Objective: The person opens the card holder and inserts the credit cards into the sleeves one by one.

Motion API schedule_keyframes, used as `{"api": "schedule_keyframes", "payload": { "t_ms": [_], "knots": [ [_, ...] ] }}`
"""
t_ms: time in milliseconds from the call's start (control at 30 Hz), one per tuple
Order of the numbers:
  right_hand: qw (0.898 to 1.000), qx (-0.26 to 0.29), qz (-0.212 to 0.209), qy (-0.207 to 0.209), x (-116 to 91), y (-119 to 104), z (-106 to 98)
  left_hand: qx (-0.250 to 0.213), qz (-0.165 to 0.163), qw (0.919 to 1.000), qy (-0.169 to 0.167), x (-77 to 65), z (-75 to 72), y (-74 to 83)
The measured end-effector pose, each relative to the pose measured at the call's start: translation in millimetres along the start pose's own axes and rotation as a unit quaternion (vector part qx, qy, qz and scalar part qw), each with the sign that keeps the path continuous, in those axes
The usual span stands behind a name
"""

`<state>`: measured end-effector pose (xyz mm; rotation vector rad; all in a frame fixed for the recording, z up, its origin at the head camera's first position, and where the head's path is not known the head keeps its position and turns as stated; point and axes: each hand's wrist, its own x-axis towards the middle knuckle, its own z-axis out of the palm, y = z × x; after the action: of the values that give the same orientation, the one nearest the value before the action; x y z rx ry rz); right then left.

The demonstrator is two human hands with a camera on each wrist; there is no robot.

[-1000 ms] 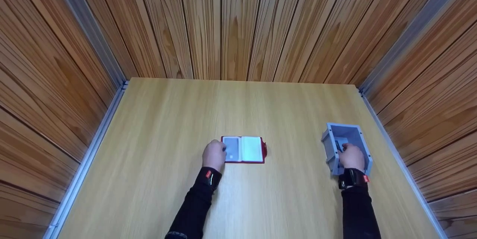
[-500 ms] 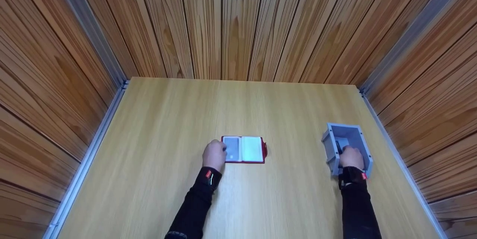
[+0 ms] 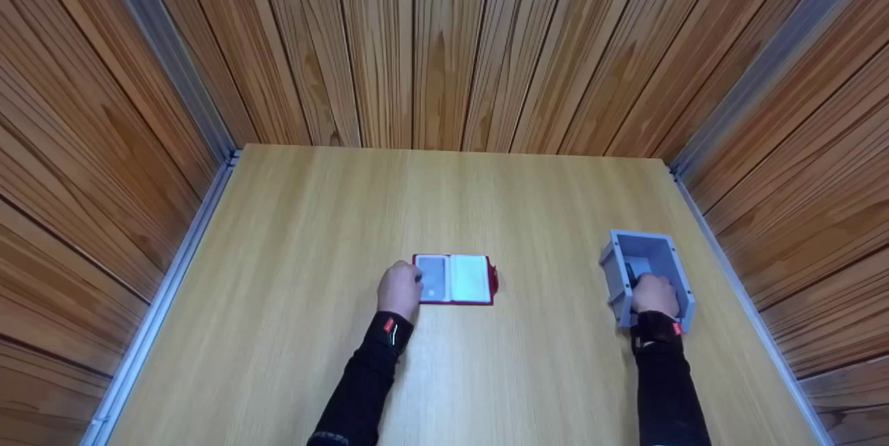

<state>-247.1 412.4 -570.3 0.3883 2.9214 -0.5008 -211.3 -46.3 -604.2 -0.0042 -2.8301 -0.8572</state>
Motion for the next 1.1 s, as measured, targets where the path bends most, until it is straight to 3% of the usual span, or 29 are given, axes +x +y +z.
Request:
{"api": "schedule_keyframes", "payload": {
  "t_ms": [667,1100],
  "knots": [
    [1.000,0.005,-0.016,0.006,-3.1,-1.0,-8.8,-0.006,-0.010,0.9999,-0.006,0.1,-1.0,2.7],
    [0.998,0.003,-0.024,0.053,-1.4,-2.8,-7.6,-0.003,0.002,1.0000,-0.003,-0.7,-1.2,1.5]
  ]
}}
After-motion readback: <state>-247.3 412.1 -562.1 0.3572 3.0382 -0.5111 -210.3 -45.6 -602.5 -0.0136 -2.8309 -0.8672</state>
